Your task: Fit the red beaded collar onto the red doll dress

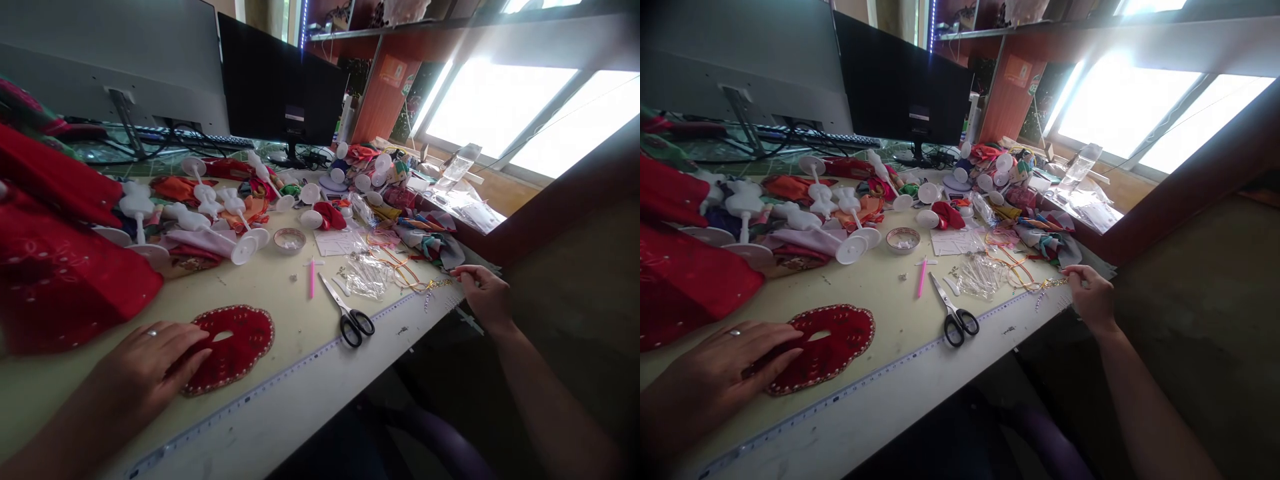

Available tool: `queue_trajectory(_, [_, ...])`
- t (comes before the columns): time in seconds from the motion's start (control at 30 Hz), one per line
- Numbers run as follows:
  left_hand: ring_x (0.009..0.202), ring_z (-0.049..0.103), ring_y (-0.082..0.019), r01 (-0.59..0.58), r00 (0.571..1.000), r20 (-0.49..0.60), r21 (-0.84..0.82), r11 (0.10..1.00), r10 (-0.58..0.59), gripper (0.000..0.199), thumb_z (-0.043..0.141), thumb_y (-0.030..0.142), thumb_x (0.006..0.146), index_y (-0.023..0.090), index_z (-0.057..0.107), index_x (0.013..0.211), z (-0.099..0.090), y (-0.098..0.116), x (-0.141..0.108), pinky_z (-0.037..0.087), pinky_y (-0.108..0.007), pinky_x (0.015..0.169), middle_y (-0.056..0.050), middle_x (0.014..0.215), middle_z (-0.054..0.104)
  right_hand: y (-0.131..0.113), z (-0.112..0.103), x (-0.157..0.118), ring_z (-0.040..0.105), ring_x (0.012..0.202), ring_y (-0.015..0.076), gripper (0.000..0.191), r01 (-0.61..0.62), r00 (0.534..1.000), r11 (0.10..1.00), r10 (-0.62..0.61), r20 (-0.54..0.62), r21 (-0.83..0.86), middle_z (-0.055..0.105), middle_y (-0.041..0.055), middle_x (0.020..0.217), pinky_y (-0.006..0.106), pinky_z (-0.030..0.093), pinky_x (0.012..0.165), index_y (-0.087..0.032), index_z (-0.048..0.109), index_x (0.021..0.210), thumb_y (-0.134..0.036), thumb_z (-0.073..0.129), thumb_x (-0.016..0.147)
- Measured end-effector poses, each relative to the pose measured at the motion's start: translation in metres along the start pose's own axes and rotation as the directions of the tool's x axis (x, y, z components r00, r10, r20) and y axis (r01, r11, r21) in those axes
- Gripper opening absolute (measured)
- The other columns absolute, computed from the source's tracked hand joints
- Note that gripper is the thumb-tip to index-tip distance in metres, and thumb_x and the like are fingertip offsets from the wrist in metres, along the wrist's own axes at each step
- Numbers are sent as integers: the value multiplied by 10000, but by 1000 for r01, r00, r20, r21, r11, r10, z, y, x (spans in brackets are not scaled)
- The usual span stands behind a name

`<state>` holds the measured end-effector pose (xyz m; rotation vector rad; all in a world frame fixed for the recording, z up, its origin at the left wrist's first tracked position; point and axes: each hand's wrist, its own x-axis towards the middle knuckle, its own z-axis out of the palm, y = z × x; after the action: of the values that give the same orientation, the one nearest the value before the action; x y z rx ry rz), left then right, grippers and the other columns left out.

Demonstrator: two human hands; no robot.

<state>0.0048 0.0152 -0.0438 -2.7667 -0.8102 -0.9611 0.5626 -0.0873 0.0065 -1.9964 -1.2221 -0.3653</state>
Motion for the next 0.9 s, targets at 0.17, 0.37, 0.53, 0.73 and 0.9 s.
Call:
queue_trajectory(0.17, [843,623,-197,-7,999,39,6,1000,6,264,454,361,929,161,611,1001,-1,-1,0,439,-340,814,-49,922,685,22,-1,-2,659,716,192,209,-129,992,983,130,3,127,706,77,816,333,515,687,-179,648,851,-324,511,789])
queue_trajectory(0.37, [846,616,-192,1,999,48,7,1000,-1,252,479,356,920,161,613,1005,-2,-1,-1,445,-338,812,-44,931,682,24,0,-4,651,698,192,212,-188,982,964,188,19,187,702,67,800,343,523,669,-178,644,858,-324,523,763])
queue_trajectory(0.53, [894,615,-200,50,995,85,4,999,-50,247,481,362,919,172,610,1012,-4,1,-1,461,-353,841,-30,957,683,2,7,-5,659,692,206,216,-159,987,968,151,54,194,711,76,780,319,515,608,-177,653,832,-349,544,762])
queue_trajectory(0.73, [859,618,-197,34,998,62,-11,999,-33,240,469,377,920,195,596,1012,-2,1,0,462,-348,818,-26,935,679,-36,28,-6,674,742,212,202,59,990,982,-81,114,178,708,72,804,352,530,706,-181,645,826,-331,509,815])
queue_trajectory(0.9, [851,612,-191,33,998,60,-15,999,-32,221,455,358,928,200,581,1019,-2,1,1,450,-342,812,-34,927,668,-69,50,-8,629,920,234,205,365,891,924,-382,245,110,699,69,907,402,468,882,-212,679,872,-296,495,835])
